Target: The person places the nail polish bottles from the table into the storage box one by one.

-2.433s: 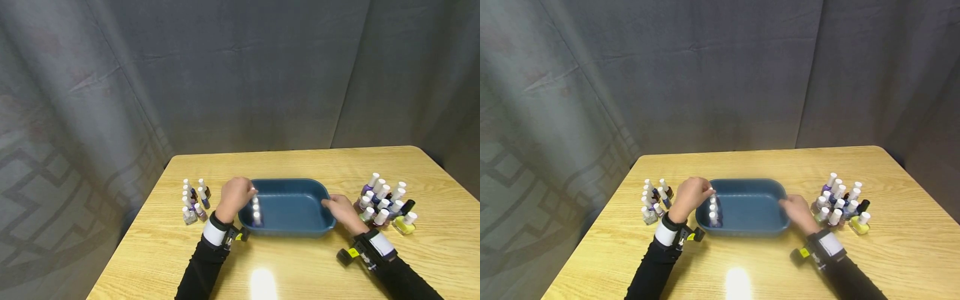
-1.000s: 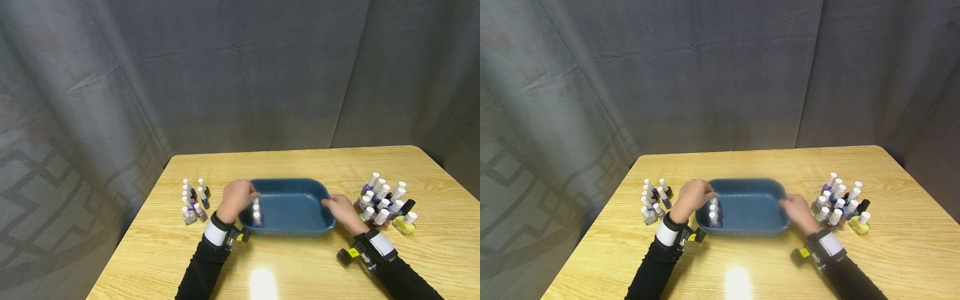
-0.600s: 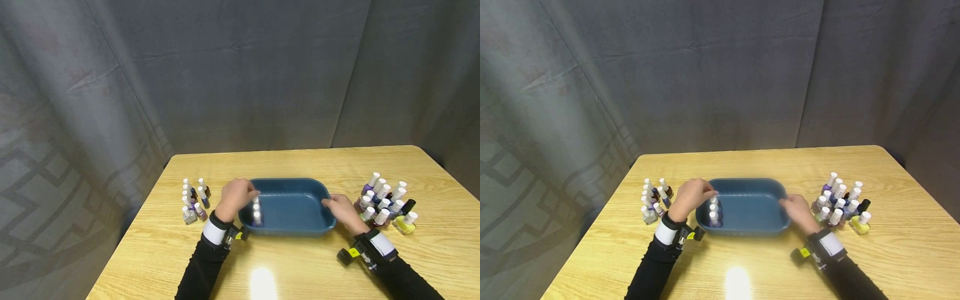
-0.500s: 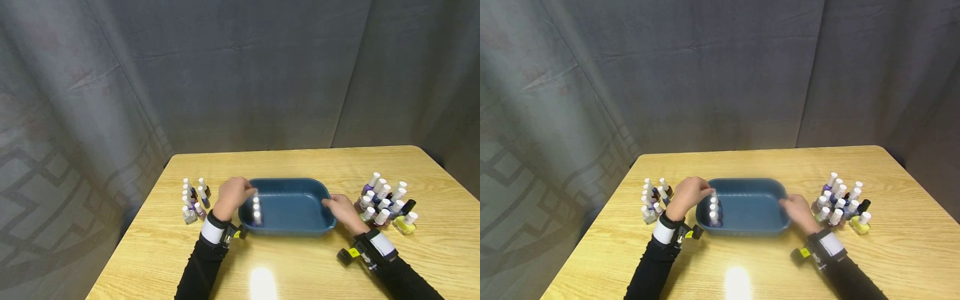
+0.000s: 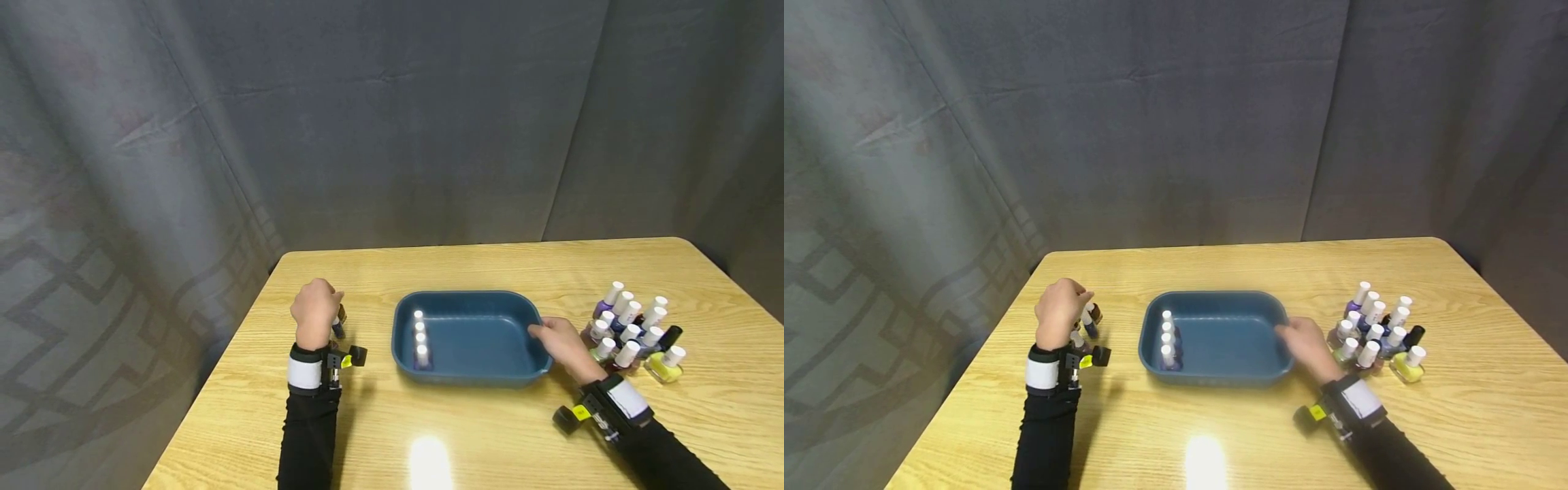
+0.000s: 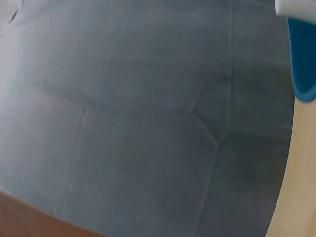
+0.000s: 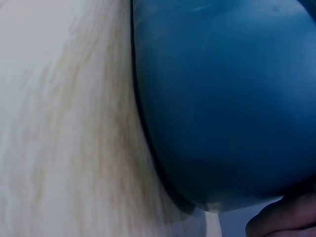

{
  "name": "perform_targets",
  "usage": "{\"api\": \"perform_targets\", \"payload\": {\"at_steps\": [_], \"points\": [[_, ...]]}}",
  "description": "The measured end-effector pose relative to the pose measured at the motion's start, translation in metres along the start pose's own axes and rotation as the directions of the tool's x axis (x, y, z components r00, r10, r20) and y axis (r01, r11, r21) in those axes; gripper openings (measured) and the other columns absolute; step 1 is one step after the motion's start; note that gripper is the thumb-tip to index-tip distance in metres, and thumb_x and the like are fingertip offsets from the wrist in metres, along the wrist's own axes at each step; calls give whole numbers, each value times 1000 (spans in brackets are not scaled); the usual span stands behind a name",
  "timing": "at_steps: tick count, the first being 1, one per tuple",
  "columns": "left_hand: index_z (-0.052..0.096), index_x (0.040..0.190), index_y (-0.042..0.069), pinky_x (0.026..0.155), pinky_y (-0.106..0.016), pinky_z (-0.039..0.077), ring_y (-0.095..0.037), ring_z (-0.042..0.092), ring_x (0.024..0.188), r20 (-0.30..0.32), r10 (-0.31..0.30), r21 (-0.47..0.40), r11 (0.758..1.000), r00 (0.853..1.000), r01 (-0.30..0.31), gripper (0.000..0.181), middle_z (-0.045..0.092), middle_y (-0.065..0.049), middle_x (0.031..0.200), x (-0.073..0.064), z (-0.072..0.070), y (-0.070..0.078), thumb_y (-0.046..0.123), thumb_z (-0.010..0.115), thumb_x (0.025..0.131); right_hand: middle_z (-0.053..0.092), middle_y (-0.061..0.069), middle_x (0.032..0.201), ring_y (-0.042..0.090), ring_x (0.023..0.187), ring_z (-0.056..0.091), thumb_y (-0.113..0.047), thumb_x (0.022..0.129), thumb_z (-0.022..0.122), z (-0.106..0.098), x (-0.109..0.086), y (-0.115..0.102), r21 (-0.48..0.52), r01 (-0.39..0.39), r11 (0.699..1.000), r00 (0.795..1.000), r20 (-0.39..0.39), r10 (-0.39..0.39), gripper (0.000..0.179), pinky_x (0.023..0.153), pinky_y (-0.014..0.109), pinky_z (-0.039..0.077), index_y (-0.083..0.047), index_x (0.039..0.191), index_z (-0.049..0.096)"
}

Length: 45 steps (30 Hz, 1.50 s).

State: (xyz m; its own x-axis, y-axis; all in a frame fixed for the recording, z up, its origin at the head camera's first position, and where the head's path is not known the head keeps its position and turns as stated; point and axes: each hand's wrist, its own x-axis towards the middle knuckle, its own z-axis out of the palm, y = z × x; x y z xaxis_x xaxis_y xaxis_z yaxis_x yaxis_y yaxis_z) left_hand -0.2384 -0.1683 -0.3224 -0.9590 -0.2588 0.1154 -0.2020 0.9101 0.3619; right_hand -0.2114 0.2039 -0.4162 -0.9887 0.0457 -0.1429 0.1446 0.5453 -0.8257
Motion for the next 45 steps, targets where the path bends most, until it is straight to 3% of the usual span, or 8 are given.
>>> {"api": "perform_targets", "payload": {"at_steps": [5, 8, 12, 24, 29, 36, 40, 45], "points": [[58, 62, 9, 46, -30, 35, -16, 42, 57, 81, -27, -5, 1000, 996, 27, 22, 47, -1, 61, 5, -1, -11, 17, 63, 82, 60, 10, 82, 11, 72, 51, -16, 89, 44, -1, 0, 0, -4, -3, 1000, 1000, 1, 3, 35, 60, 24, 44, 13, 103, 57], [69, 79, 7, 53, -37, 44, -21, 55, 66, 89, -29, 0, 1000, 996, 29, 8, 63, -9, 75, 7, -1, -15, 14, 64, 80, 60, 10, 83, 11, 72, 52, -16, 89, 44, 0, 0, 1, 8, -4, 1000, 1000, 4, 4, 36, 60, 24, 45, 14, 104, 57], [70, 100, 8, 60, -42, 49, -29, 63, 81, 89, -22, 22, 1000, 996, 21, 22, 68, -15, 99, 10, 0, -19, 10, 63, 79, 60, 8, 81, 10, 70, 52, -16, 88, 44, 1, 0, 1, 15, -7, 1000, 1000, 1, 7, 36, 59, 24, 45, 13, 103, 58], [67, 73, 3, 52, -33, 43, -18, 48, 61, 171, -66, 69, 996, 983, 55, 13, 64, -13, 79, 17, 8, -24, 9, 59, 81, 58, 4, 75, 10, 68, 51, -15, 88, 44, 1, 0, 0, 24, -13, 1000, 1000, 0, 13, 34, 58, 24, 45, 13, 100, 58], [69, 73, 6, 49, -32, 42, -18, 49, 60, 118, -16, 58, 998, 993, 9, 13, 65, -11, 77, 12, 5, -22, 10, 60, 81, 59, 7, 79, 12, 71, 51, -17, 89, 44, 0, 0, 1, -1, -4, 1000, 1000, -2, 4, 33, 60, 24, 43, 11, 98, 59], [71, 96, 11, 52, -37, 46, -25, 63, 73, -37, 72, 0, 997, 997, -72, 20, 70, -9, 91, -13, -22, -6, 25, 67, 83, 57, 6, 77, 13, 71, 50, -16, 89, 44, 1, 0, 0, -7, 2, 1000, 1000, -6, -2, 31, 60, 24, 42, 10, 94, 60], [71, 94, 12, 51, -33, 43, -23, 62, 70, -135, 153, -48, 986, 979, -160, 20, 70, -5, 85, -22, -27, 1, 28, 67, 83, 58, 6, 78, 12, 71, 50, -15, 88, 44, 1, 0, -1, 2, -2, 1000, 1000, -8, 2, 32, 60, 24, 43, 11, 97, 59], [71, 90, 12, 48, -27, 40, -19, 60, 65, -181, 285, -73, 950, 941, -302, 20, 70, -3, 82, -22, -18, 11, 30, 68, 82, 59, 8, 81, 12, 71, 51, -16, 89, 43, 1, 0, -1, 7, -16, 1000, 1000, 2, 16, 33, 59, 24, 44, 12, 100, 58]]}}
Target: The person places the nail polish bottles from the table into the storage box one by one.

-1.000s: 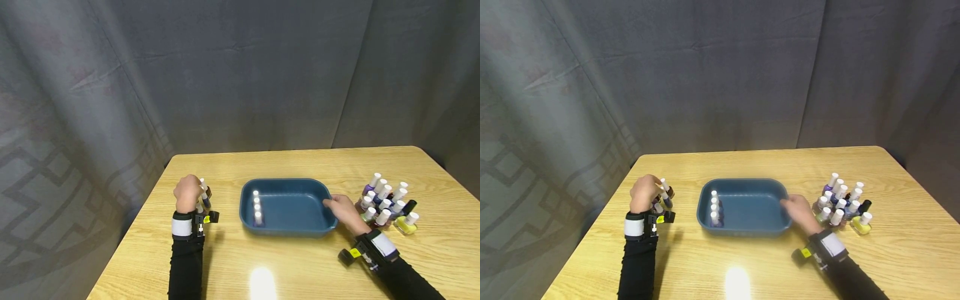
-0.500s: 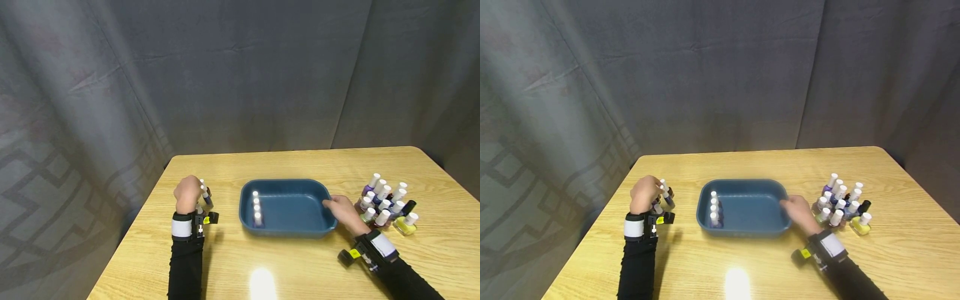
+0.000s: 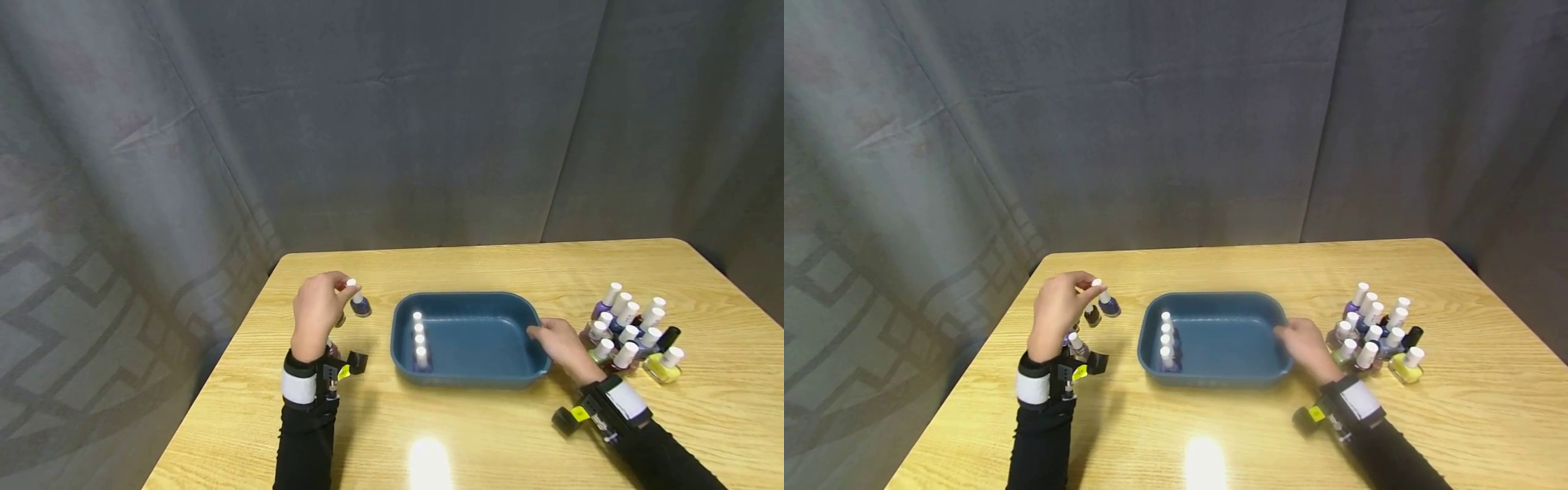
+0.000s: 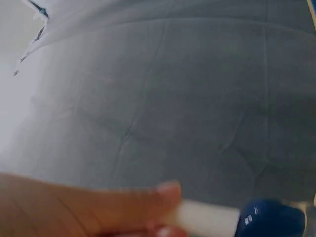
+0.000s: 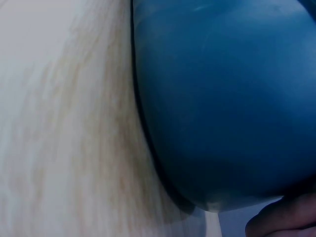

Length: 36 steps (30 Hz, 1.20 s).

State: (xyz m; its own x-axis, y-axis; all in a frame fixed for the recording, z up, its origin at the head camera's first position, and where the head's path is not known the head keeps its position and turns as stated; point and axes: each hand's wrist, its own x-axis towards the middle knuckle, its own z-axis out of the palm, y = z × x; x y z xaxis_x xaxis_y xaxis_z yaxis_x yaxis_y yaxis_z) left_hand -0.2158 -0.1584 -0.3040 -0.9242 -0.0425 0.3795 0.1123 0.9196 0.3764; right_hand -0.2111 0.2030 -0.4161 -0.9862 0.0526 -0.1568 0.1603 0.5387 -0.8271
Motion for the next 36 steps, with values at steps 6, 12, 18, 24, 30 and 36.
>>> {"api": "perform_targets", "payload": {"at_steps": [6, 12, 18, 24, 30, 36], "points": [[70, 84, 12, 48, -24, 38, -15, 57, 60, -10, 135, -54, 989, 991, -135, 21, 70, -2, 79, 2, 15, 15, 33, 68, 82, 58, 7, 80, 12, 71, 50, -16, 88, 44, 0, 0, 1, -3, 2, 1000, 1000, -6, -2, 31, 59, 24, 43, 11, 96, 59], [69, 83, 14, 51, -25, 41, -15, 60, 66, 24, 168, -48, 985, 986, -167, 21, 70, 1, 80, 6, 30, 28, 35, 68, 81, 56, 4, 74, 12, 69, 49, -15, 88, 44, 1, 0, 1, -4, 9, 1000, 1000, -11, -9, 29, 58, 24, 43, 9, 91, 59], [69, 83, 14, 49, -23, 38, -13, 57, 61, 51, 194, -60, 980, 980, -191, 21, 69, 1, 76, 10, 46, 36, 34, 68, 81, 57, 4, 74, 12, 69, 50, -15, 88, 45, 1, 0, 1, 1, 10, 1000, 1000, -7, -10, 29, 58, 24, 43, 10, 93, 60], [69, 79, 14, 46, -22, 36, -10, 55, 58, 92, 216, -40, 976, 972, -213, 20, 68, 2, 73, 12, 61, 43, 34, 70, 80, 56, 4, 73, 12, 68, 50, -15, 88, 45, 0, 1, 0, 3, 13, 1000, 1000, -10, -12, 29, 57, 24, 43, 9, 91, 59], [67, 75, 15, 44, -23, 34, -9, 49, 54, 164, 179, -10, 984, 970, -180, 22, 62, 4, 65, 12, 71, 46, 37, 69, 80, 55, 1, 70, 11, 67, 50, -15, 88, 45, 1, 2, 1, 4, 12, 1000, 1000, -11, -12, 28, 57, 24, 43, 8, 89, 59], [60, 61, 14, 43, -23, 29, -8, 42, 48, 217, 182, 10, 982, 959, -189, 31, 45, 7, 52, 11, 78, 47, 36, 70, 79, 54, -1, 68, 10, 65, 50, -15, 88, 45, 1, 2, 2, 15, 9, 1000, 1000, -10, -8, 27, 56, 24, 44, 8, 88, 60]]}}
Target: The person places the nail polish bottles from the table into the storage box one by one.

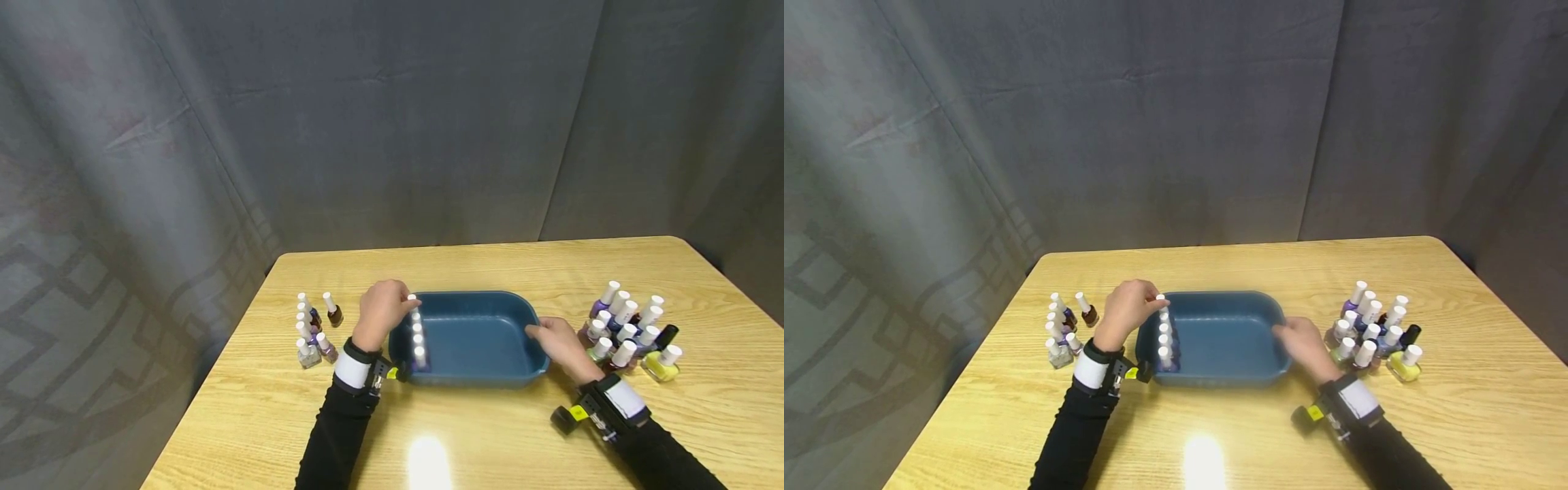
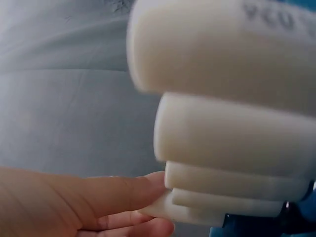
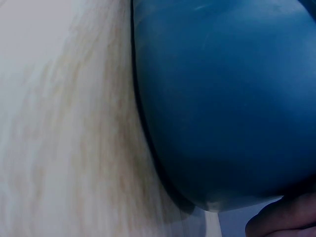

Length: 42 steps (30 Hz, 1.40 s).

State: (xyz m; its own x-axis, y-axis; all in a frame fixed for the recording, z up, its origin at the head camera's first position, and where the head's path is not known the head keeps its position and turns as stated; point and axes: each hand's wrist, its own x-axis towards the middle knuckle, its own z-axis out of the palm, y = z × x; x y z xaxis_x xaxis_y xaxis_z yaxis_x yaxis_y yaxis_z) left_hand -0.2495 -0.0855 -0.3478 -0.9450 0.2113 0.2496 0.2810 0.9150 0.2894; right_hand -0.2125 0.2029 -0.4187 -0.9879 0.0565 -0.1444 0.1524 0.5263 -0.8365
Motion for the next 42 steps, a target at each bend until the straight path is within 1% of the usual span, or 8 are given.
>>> {"api": "perform_targets", "payload": {"at_steps": [5, 10, 12, 15, 23, 28, 33, 42], "points": [[45, 48, 16, 41, -23, 26, -8, 36, 45, 52, -17, -26, 999, 999, 19, 44, 35, 8, 45, 1, 1, 1, 34, 71, 78, 50, -2, 64, 10, 64, 47, -14, 87, 46, 0, 1, 0, -20, 26, 999, 1000, -16, -26, 23, 55, 24, 41, 2, 76, 58], [38, 46, 17, 40, -21, 23, -8, 33, 43, 110, -39, -23, 999, 993, 42, 49, 30, 8, 43, 1, 1, 1, 32, 71, 79, 49, -2, 63, 11, 64, 47, -14, 86, 46, 1, 2, 1, -25, 28, 999, 999, -22, -28, 22, 55, 24, 40, 0, 73, 57], [37, 45, 18, 40, -21, 21, -8, 32, 42, 119, -38, -18, 999, 992, 41, 50, 28, 8, 43, 0, 1, 1, 32, 70, 79, 49, -2, 63, 11, 64, 47, -14, 86, 46, 1, 2, 1, -22, 29, 999, 999, -21, -29, 22, 55, 23, 40, 1, 73, 57], [38, 45, 18, 39, -21, 22, -7, 32, 42, 125, -37, -14, 999, 991, 39, 50, 29, 8, 42, -1, 1, 1, 32, 70, 80, 51, -1, 64, 11, 64, 47, -14, 86, 45, 1, 2, 1, -20, 28, 999, 999, -18, -29, 23, 56, 23, 41, 3, 76, 58], [54, 49, 16, 40, -22, 25, -8, 37, 44, 152, -40, -10, 999, 988, 42, 39, 36, 8, 44, 0, 0, 0, 34, 69, 81, 52, 0, 67, 11, 66, 48, -15, 88, 46, 0, 1, 0, -19, 29, 999, 999, -16, -29, 26, 57, 23, 41, 6, 83, 60], [57, 51, 16, 38, -21, 22, -8, 35, 43, 158, -20, -40, 999, 987, 26, 38, 34, 8, 44, 0, 1, 0, 34, 67, 82, 54, 0, 68, 11, 67, 48, -16, 90, 45, -1, 0, -1, -16, 28, 999, 1000, -7, -28, 29, 57, 24, 41, 8, 86, 60], [62, 55, 16, 39, -21, 24, -8, 37, 44, 158, -13, -53, 998, 987, 21, 33, 37, 8, 45, -1, 1, -1, 33, 67, 83, 55, 1, 70, 11, 67, 49, -15, 88, 44, 0, 0, 0, -13, 18, 1000, 1000, -5, -18, 29, 57, 23, 43, 9, 91, 60], [62, 56, 14, 40, -21, 25, -8, 38, 45, 161, -23, -63, 997, 987, 34, 34, 39, 8, 47, 0, -4, -4, 35, 66, 83, 54, 1, 70, 11, 67, 50, -15, 88, 45, 0, 0, 1, -10, 10, 1000, 1000, 0, -10, 27, 57, 24, 43, 8, 89, 60]]}}
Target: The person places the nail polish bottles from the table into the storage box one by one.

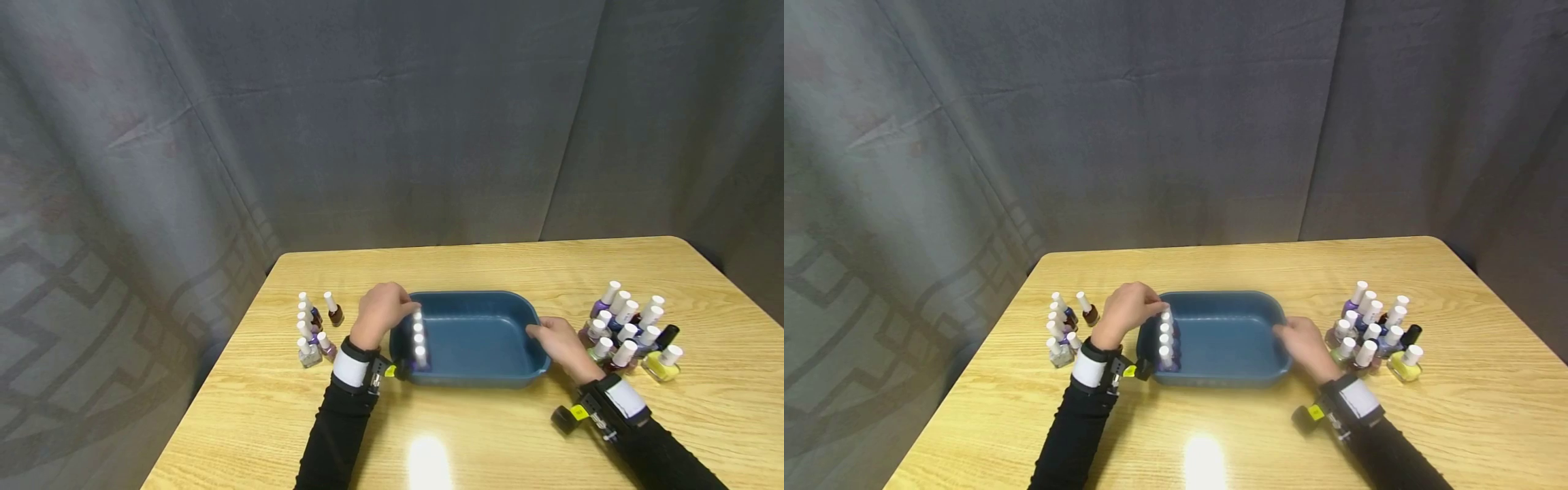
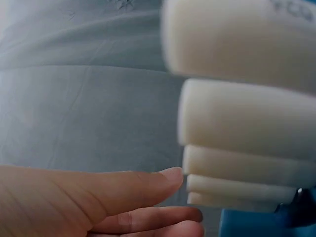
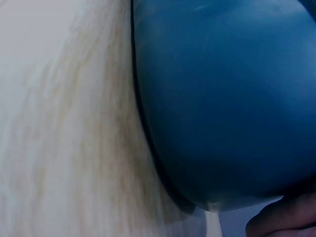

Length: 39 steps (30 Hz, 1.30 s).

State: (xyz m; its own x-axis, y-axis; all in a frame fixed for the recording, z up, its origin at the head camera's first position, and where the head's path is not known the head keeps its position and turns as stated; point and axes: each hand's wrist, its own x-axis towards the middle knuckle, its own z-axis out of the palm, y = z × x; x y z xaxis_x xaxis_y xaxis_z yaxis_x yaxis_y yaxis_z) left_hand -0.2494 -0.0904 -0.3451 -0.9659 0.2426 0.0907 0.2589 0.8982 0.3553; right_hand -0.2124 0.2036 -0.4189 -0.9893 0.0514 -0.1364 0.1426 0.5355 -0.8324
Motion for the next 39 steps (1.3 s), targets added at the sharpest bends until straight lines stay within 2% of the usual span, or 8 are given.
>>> {"api": "perform_targets", "payload": {"at_steps": [6, 9, 11, 15, 19, 23, 34, 39], "points": [[72, 72, 13, 42, -22, 30, -9, 43, 50, -53, -22, -16, 1000, 998, 21, 25, 56, 5, 59, -2, -11, -8, 35, 65, 83, 57, 3, 73, 11, 68, 51, -15, 89, 45, 0, 0, 1, 5, -14, 1000, 1000, 8, 14, 31, 57, 24, 44, 11, 96, 59], [74, 82, 15, 44, -22, 35, -11, 53, 56, -141, -66, -12, 998, 988, 65, 20, 68, 1, 73, -3, -18, -17, 33, 66, 83, 59, 5, 77, 10, 69, 52, -15, 89, 44, 0, 0, 1, 10, -15, 1000, 1000, 11, 15, 33, 58, 24, 46, 13, 101, 58], [74, 84, 14, 44, -24, 37, -15, 57, 58, -230, -102, -2, 995, 968, 104, 18, 70, -2, 77, -4, -23, -25, 30, 66, 84, 60, 6, 79, 10, 69, 52, -15, 89, 44, 0, 0, 1, 12, -13, 1000, 1000, 11, 13, 34, 58, 24, 46, 13, 102, 58], [72, 91, 10, 49, -32, 46, -22, 64, 68, -360, -217, -9, 973, 907, 230, 18, 71, -6, 84, -7, -32, -45, 25, 65, 85, 60, 5, 78, 10, 69, 52, -15, 89, 44, 0, -1, 0, 14, -10, 1000, 1000, 14, 10, 34, 58, 24, 46, 13, 101, 58], [69, 103, 7, 60, -42, 51, -30, 66, 80, -301, -358, -29, 930, 884, 367, 24, 70, -13, 98, -13, -38, -66, 21, 64, 85, 57, 3, 73, 10, 68, 51, -15, 89, 45, 0, 0, -1, 5, -7, 1000, 1000, 13, 7, 31, 57, 24, 44, 11, 96, 60], [69, 103, 5, 61, -42, 51, -32, 65, 83, -201, -428, -24, 901, 881, 432, 22, 68, -15, 104, -15, -41, -80, 15, 61, 84, 56, 1, 71, 10, 67, 51, -16, 89, 45, -1, 0, 0, -1, -12, 1000, 1000, 14, 12, 29, 57, 24, 43, 9, 93, 60], [68, 105, 7, 60, -42, 50, -32, 64, 84, -164, -438, -20, 897, 884, 441, 27, 67, -16, 103, -10, -35, -89, 4, 52, 84, 59, 4, 78, 10, 69, 52, -15, 89, 44, -1, 0, 1, 22, -6, 1000, 1000, 15, 6, 32, 58, 25, 46, 12, 99, 59], [71, 92, 7, 56, -40, 49, -29, 64, 77, -156, -441, -9, 895, 884, 446, 19, 69, -14, 92, -8, -32, -92, 7, 54, 84, 57, 3, 75, 10, 68, 51, -15, 89, 45, -1, 0, 0, 13, -9, 1000, 1000, 13, 9, 29, 58, 24, 45, 10, 94, 59]]}}
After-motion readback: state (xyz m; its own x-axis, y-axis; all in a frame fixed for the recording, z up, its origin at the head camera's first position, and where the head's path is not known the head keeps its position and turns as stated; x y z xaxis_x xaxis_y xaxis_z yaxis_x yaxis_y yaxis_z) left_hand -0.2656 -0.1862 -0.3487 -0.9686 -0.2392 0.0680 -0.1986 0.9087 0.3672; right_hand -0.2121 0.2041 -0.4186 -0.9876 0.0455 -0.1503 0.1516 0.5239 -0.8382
